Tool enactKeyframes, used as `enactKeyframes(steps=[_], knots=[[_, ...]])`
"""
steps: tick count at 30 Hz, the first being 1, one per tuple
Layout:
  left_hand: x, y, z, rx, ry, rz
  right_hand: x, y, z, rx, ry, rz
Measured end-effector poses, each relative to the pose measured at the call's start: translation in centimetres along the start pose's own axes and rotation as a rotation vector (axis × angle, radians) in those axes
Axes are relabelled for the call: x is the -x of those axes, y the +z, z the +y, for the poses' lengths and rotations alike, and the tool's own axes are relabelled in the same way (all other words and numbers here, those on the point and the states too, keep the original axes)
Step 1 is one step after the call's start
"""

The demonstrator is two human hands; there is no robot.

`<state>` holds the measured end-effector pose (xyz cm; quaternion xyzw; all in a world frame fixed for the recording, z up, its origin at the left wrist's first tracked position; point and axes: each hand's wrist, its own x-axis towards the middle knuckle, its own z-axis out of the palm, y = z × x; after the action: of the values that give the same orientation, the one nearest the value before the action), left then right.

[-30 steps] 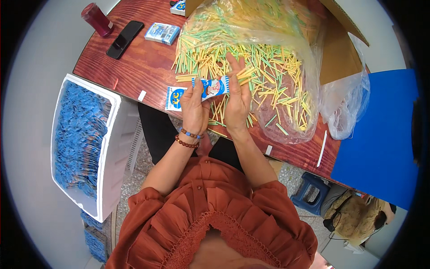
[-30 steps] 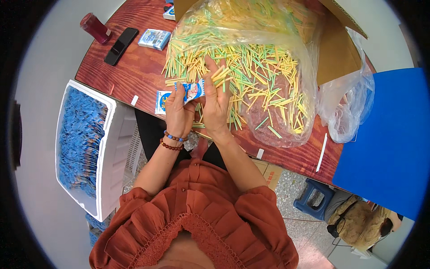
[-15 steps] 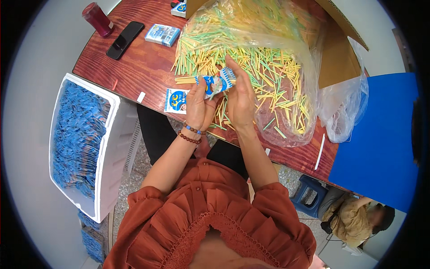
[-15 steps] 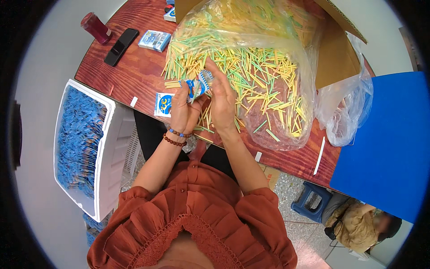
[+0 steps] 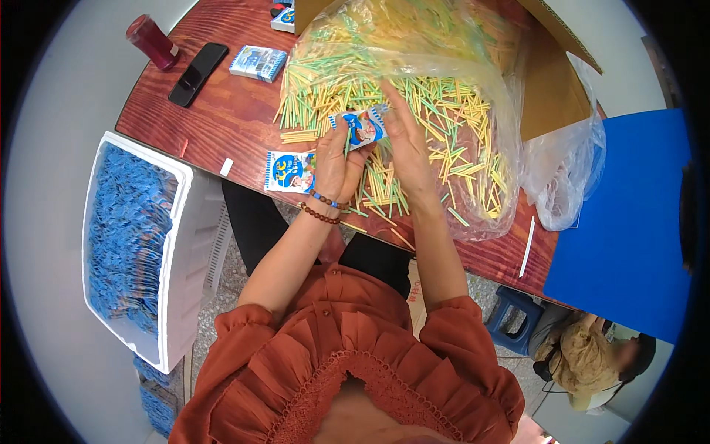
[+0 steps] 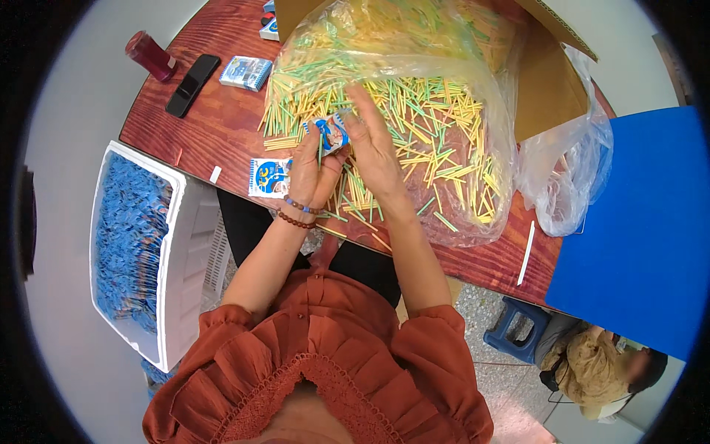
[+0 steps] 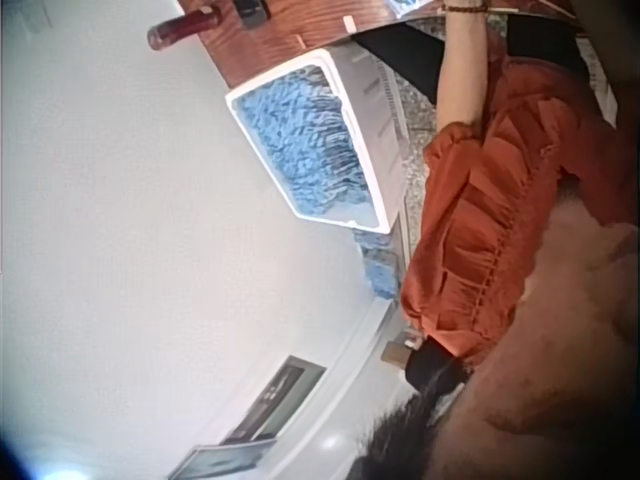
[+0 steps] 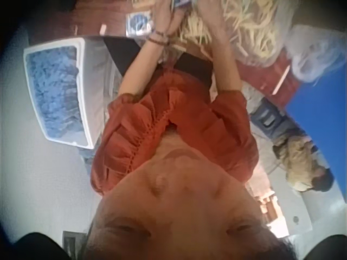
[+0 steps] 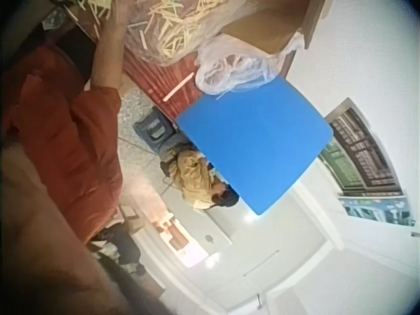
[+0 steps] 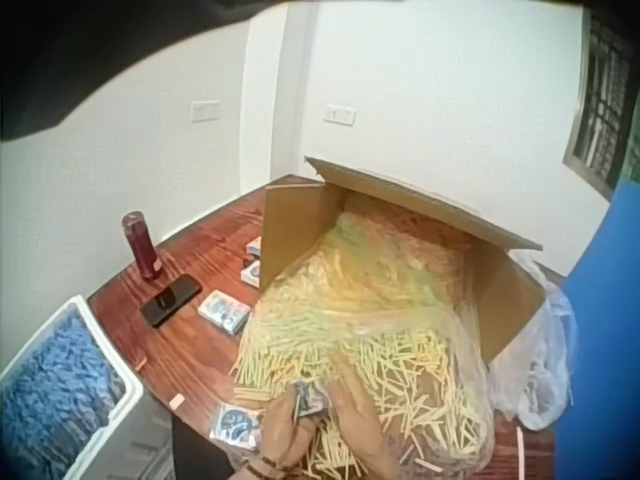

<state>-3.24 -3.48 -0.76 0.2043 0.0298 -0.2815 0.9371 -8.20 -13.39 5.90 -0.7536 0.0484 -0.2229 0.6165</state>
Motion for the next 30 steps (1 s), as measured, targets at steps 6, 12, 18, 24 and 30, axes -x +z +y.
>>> enactKeyframes(steps=[6, 12, 18, 24, 30], knots=[[-0.8, -0.3, 0.2, 0.060, 0.079, 0.096, 2.3, 0.1, -1.6, 0.306, 0.135, 0.002], [-0.4, -0.7, -0.1, 0.071, 0.069, 0.174, 2.0, 3.9, 0.6, 0.734, 0.046, -0.015], [0.2, -0.5, 1.2, 0.016, 0.113, 0.155, 2.7, 4.4, 2.3, 0.382, 0.306, -0.092], [0.2, -0.6, 2.0, 0.113, 0.153, 0.121, 0.3, 0.8, -3.0, 0.091, -0.017, 0.242], [0.7, -0.1, 1.7, 0.141, 0.111, 0.104, -1.0, 1.0, -1.6, 0.177, -0.120, 0.195]])
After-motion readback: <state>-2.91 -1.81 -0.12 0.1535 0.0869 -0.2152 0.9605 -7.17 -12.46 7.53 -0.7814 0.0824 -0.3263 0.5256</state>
